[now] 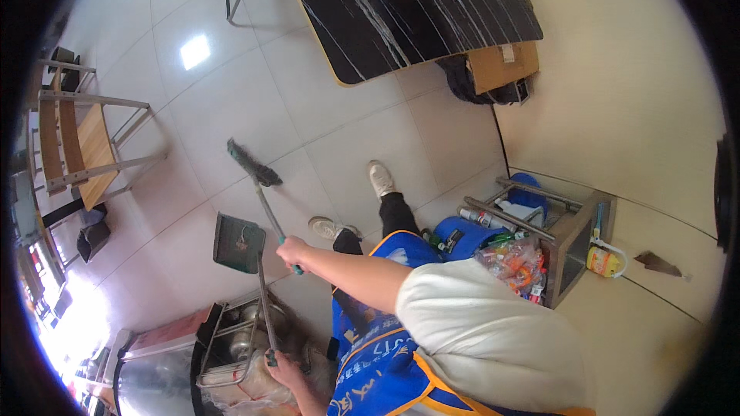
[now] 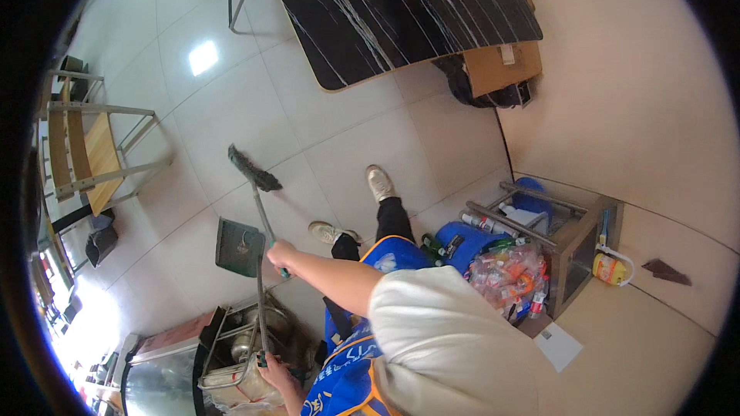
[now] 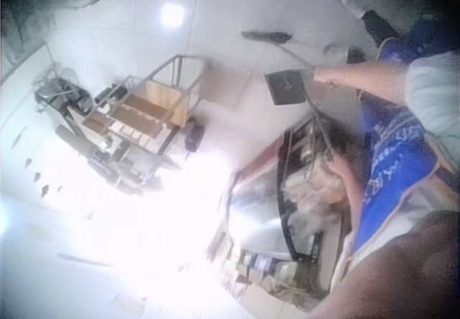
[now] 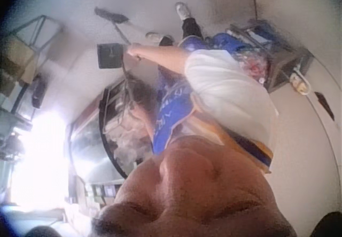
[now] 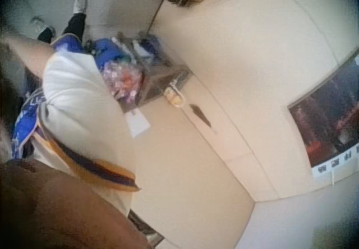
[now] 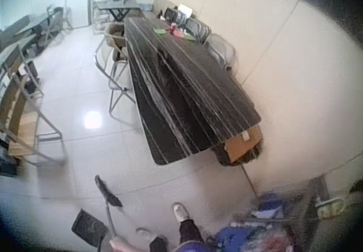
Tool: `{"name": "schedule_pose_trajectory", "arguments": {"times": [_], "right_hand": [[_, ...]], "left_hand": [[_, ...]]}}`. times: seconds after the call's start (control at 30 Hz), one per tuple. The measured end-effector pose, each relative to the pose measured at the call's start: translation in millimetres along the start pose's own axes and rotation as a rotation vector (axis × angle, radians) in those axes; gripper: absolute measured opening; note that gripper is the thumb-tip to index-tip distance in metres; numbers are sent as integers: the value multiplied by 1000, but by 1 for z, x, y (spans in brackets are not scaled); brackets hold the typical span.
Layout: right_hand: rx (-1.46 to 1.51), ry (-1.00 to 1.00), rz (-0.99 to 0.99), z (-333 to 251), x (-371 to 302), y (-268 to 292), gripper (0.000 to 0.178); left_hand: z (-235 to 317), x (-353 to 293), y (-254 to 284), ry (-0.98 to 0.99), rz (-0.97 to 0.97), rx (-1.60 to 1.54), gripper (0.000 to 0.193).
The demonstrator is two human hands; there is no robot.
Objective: The person sweeps the tiled floor of a restaurant using a broom and dustpan. They move around tables and chairs, sweeping debris into the dustpan and continuing across the room.
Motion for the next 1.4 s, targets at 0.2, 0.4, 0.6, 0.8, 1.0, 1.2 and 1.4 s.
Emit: {"name": "schedule_pose_trajectory", "arguments": {"times": [0.2,0.4,0.6,0.8,1.0,1.2,1.4], "right_hand": [[-45,97,458,-10,-86,156,28],[49,50,839,-2,-91,397,18],[276,-60,740,-25,-86,598,16],[661,-9,717,-83,-32,597,9],[-1184,316,200,-112,62,441,14],[-1642,486,-109,-44,125,105,25],[-428,-146,-124,24,109,-198,16]], "left_hand": [[-3,9,3,139,165,-77,24],[16,4,-14,192,129,-68,23],[12,9,-30,234,190,-52,25],[16,15,-21,232,294,94,25],[9,47,-2,213,201,-38,25],[-24,73,53,166,50,-195,23],[-36,55,94,179,99,-206,27]]}}
Point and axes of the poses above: each hand's wrist, its own x-axis towards the middle knuckle, its own y-axis out of the back of the hand, z = x × y, the point moved 4 cm from there along x, towards the middle knuckle, and after that the axes turned 2 degrees about x, right-handed, at the moved point
